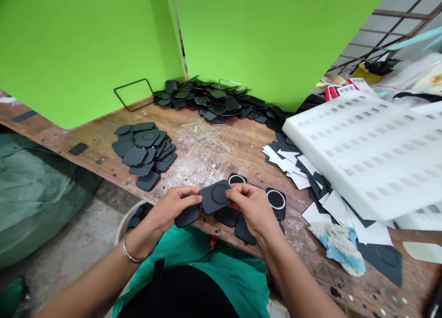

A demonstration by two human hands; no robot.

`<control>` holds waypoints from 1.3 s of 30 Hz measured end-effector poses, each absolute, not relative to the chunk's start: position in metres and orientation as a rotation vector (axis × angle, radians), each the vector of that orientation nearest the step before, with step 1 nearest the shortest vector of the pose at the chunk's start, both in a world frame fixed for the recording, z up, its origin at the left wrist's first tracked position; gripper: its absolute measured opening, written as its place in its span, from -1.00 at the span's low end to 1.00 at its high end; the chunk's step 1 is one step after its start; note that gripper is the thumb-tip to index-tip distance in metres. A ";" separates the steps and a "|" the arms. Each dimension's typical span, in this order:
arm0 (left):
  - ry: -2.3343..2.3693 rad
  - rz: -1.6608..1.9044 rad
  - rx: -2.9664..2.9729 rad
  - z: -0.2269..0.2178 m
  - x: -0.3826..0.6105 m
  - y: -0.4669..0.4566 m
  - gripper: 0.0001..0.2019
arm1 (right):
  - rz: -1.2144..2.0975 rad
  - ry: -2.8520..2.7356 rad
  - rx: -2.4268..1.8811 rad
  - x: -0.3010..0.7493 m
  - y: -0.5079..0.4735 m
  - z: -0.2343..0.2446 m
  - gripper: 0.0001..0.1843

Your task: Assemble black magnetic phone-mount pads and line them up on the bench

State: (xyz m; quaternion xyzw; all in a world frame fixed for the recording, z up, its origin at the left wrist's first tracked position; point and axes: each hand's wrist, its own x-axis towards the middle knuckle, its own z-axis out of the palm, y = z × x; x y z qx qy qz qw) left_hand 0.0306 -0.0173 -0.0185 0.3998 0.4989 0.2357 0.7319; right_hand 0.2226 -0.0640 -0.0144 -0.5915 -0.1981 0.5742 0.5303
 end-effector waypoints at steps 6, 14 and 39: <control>1.112 0.552 0.915 -0.018 0.032 -0.019 -0.83 | 1.295 -0.553 -1.456 0.220 -0.067 -0.013 -0.64; 1.141 0.578 1.011 -0.017 0.031 -0.022 -0.78 | 1.001 -0.839 -1.554 0.220 -0.072 -0.017 -0.74; 1.065 0.563 0.959 -0.021 0.028 -0.031 -0.73 | 0.394 -1.643 -2.060 0.230 -0.074 -0.004 -0.69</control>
